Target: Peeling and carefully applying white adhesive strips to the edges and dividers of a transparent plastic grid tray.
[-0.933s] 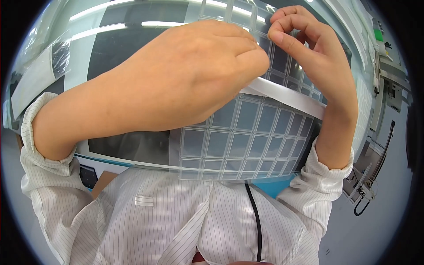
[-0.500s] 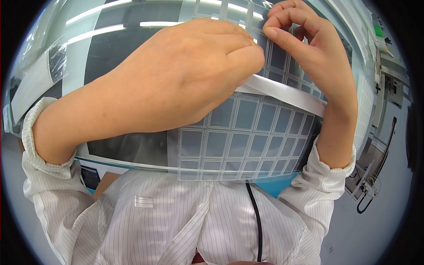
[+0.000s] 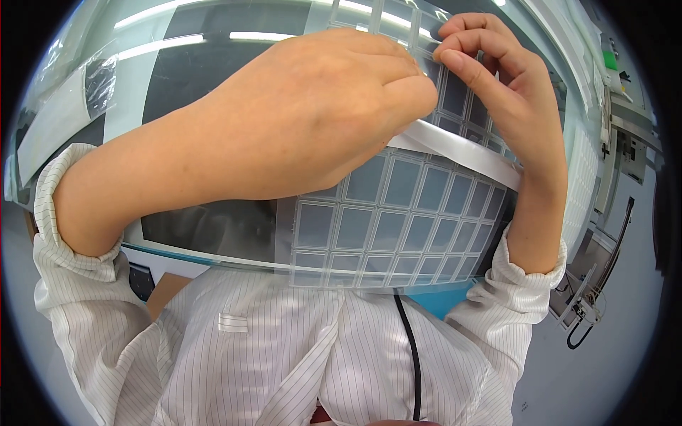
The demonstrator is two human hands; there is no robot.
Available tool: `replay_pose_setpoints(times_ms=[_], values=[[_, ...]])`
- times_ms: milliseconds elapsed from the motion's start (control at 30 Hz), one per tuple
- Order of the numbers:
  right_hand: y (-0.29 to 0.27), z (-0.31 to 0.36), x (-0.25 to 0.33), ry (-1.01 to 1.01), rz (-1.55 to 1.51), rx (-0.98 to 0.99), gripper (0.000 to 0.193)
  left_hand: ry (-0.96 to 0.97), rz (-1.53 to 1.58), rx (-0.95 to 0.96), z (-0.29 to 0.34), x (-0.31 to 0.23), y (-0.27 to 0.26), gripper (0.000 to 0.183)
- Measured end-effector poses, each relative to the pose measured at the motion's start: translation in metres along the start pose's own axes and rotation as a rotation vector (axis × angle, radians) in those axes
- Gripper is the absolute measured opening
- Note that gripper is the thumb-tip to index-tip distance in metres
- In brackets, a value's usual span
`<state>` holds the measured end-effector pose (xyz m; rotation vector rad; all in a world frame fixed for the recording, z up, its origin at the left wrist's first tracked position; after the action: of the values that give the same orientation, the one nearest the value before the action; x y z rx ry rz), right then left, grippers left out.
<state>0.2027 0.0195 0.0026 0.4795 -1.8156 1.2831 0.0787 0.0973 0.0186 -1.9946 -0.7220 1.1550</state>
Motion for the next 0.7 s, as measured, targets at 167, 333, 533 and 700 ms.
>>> replay_pose_setpoints(times_ms=[167,333,533,700], values=[[0.003,0.0,-0.004,-0.012,-0.018,0.019,0.013,-0.003,-0.006,-0.004,0.0,0.0,0.0,0.014],[0.006,-0.002,0.0,0.02,0.062,0.02,0.011,-0.005,-0.002,-0.019,0.001,0.0,0.0,0.015],[0.011,-0.002,0.019,-0.231,0.348,-0.081,0.009,-0.008,-0.011,-0.021,0.0,0.003,0.002,0.016],[0.001,-0.005,0.035,-0.032,0.002,0.007,0.01,-0.08,0.125,-0.191,0.004,0.015,-0.015,0.009]])
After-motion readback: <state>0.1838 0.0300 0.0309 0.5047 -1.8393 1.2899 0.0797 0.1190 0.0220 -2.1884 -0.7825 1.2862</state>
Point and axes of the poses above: each hand's wrist, its own z-axis away from the middle knuckle, its own y-axis out of the palm, x = y × z, the point moved 9 cm from there along -z, towards the middle knuckle, and after that the axes turned 6 degrees about -y, right-handed, at the moved point
